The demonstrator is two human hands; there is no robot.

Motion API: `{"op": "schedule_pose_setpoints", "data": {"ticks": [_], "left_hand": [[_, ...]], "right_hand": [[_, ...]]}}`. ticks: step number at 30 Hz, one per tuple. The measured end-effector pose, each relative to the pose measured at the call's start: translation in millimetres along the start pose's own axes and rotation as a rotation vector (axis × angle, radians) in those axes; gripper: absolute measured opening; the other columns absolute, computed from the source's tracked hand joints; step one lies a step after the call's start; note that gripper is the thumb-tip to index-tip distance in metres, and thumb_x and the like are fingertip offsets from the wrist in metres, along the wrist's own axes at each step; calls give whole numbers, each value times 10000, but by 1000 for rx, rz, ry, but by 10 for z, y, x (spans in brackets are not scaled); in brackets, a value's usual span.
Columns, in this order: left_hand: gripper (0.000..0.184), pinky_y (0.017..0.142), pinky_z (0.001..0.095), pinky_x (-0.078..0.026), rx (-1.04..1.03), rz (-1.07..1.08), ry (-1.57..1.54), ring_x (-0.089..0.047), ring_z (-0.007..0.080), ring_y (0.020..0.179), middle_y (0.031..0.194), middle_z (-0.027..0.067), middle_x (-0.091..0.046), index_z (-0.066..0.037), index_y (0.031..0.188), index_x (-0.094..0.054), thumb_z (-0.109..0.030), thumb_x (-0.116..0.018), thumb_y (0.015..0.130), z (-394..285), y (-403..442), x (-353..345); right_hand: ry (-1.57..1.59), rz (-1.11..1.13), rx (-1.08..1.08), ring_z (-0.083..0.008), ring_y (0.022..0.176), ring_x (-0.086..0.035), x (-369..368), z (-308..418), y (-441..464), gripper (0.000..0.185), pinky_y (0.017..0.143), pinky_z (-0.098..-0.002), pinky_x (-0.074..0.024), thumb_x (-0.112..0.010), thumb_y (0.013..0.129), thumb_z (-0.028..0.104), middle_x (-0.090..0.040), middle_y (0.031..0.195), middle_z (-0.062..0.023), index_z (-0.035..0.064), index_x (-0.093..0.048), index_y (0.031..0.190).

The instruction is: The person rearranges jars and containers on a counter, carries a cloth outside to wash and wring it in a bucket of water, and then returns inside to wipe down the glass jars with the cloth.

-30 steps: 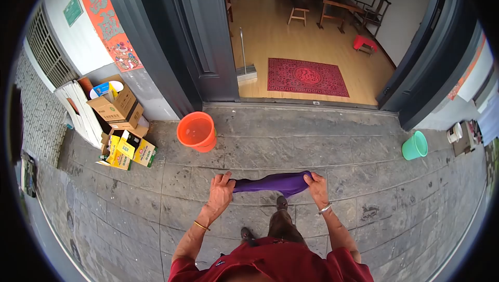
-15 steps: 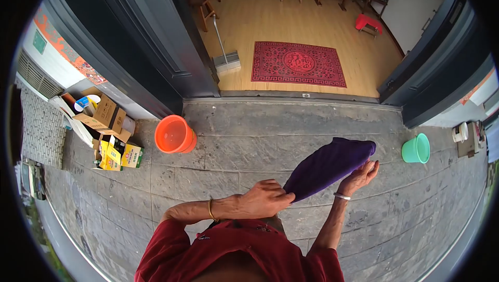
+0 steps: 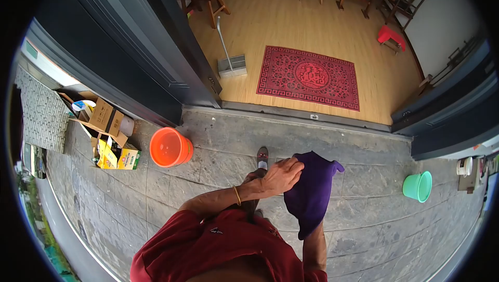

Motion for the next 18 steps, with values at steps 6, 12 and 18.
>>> {"op": "schedule_pose_setpoints", "data": {"ticks": [6, 12, 18], "left_hand": [[257, 566, 379, -509, -120, 456, 296, -625, 262, 750, 844, 178, -561, 43, 930, -544, -134, -549, 743, 886, 988, -349], [217, 555, 372, -505, -57, 242, 110, -634, 264, 725, 817, 130, -547, -7, 920, -525, -97, -596, 736, 1564, 2011, -72], [124, 528, 211, -367, 696, 87, -1742, -474, 64, 611, 766, -9, -539, -55, 951, -534, -140, -590, 880, 1968, 3031, 175]], "right_hand": [[-212, 88, 71, -246, 1091, -472, -248, 2, 1402, 586, 946, -378, -375, -688, 806, 324, -493, 1134, -109, 53, -406, 1241], [-164, 105, -7, -236, 1153, -428, -201, 369, 2559, 624, 986, -369, -357, -702, 774, 315, -430, 1198, -96, 76, -383, 1255], [-4, 194, 92, -224, 1179, -426, -84, 559, 3844, 579, 1015, -382, -335, -637, 821, 316, -435, 1240, -99, 76, -386, 1284]]}}
Point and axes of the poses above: each hand's wrist, its own y-axis towards the middle knuckle, its own x-axis out of the back of the hand, z = x × y, the point moved 2 cm from there along y, towards the middle knuckle
